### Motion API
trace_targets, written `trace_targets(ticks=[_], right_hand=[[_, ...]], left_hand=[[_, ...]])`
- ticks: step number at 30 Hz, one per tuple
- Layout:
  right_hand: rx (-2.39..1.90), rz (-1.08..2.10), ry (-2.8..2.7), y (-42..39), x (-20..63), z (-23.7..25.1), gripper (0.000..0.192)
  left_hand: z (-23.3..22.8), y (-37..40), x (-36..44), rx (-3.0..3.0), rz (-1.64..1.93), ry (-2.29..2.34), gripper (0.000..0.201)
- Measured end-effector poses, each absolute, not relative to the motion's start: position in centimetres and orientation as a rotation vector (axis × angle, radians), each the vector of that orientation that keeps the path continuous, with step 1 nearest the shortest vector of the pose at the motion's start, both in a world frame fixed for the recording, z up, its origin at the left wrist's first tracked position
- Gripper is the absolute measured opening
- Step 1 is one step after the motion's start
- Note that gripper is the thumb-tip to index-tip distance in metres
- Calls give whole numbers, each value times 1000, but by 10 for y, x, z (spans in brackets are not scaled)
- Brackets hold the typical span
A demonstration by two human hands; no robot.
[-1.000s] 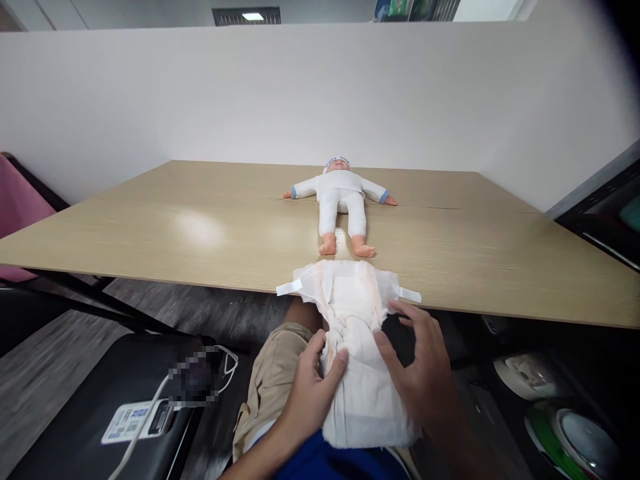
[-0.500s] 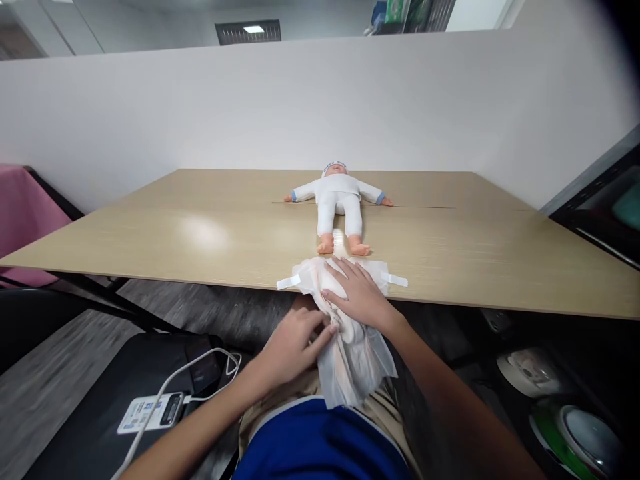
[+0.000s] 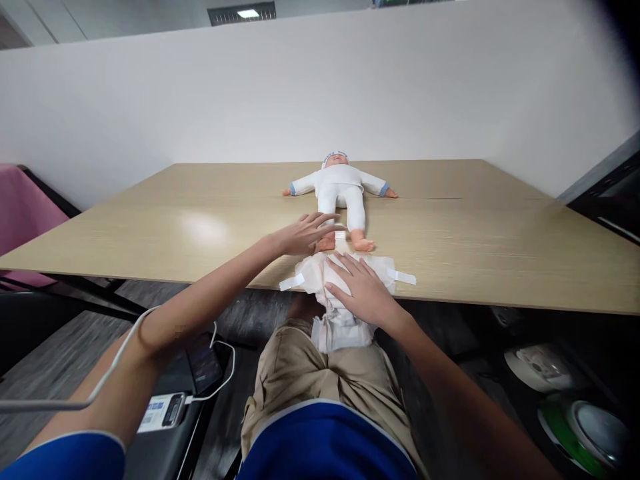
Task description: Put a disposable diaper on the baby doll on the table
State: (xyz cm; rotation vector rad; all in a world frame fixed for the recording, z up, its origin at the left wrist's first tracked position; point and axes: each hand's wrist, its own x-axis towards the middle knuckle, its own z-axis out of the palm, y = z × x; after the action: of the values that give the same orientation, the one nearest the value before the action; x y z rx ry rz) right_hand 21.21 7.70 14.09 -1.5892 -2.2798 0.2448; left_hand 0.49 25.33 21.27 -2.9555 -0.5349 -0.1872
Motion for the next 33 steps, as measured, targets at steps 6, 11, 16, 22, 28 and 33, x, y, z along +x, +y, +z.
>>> trace_targets(ticks=[6, 11, 16, 22, 28, 33], right_hand=[[-1574, 195, -2243, 73, 210, 138, 66], [-1556, 226, -2211, 70, 208, 138, 65], [-1551, 282, -2218, 72, 211, 138, 68], [-1547, 342, -2269, 94, 225, 138, 68], [-1473, 318, -2301, 166, 237, 132, 67], [-1408, 301, -2271, 263, 249, 130, 64]], left_hand=[[215, 290, 43, -2768, 0, -333, 118], [216, 302, 64, -2785, 66, -140, 110], [212, 310, 79, -2941, -166, 30, 44], [237, 321, 90, -3255, -521, 109, 31], [299, 342, 94, -3471, -1064, -96, 39], [322, 355, 92, -3445, -1306, -215, 38]])
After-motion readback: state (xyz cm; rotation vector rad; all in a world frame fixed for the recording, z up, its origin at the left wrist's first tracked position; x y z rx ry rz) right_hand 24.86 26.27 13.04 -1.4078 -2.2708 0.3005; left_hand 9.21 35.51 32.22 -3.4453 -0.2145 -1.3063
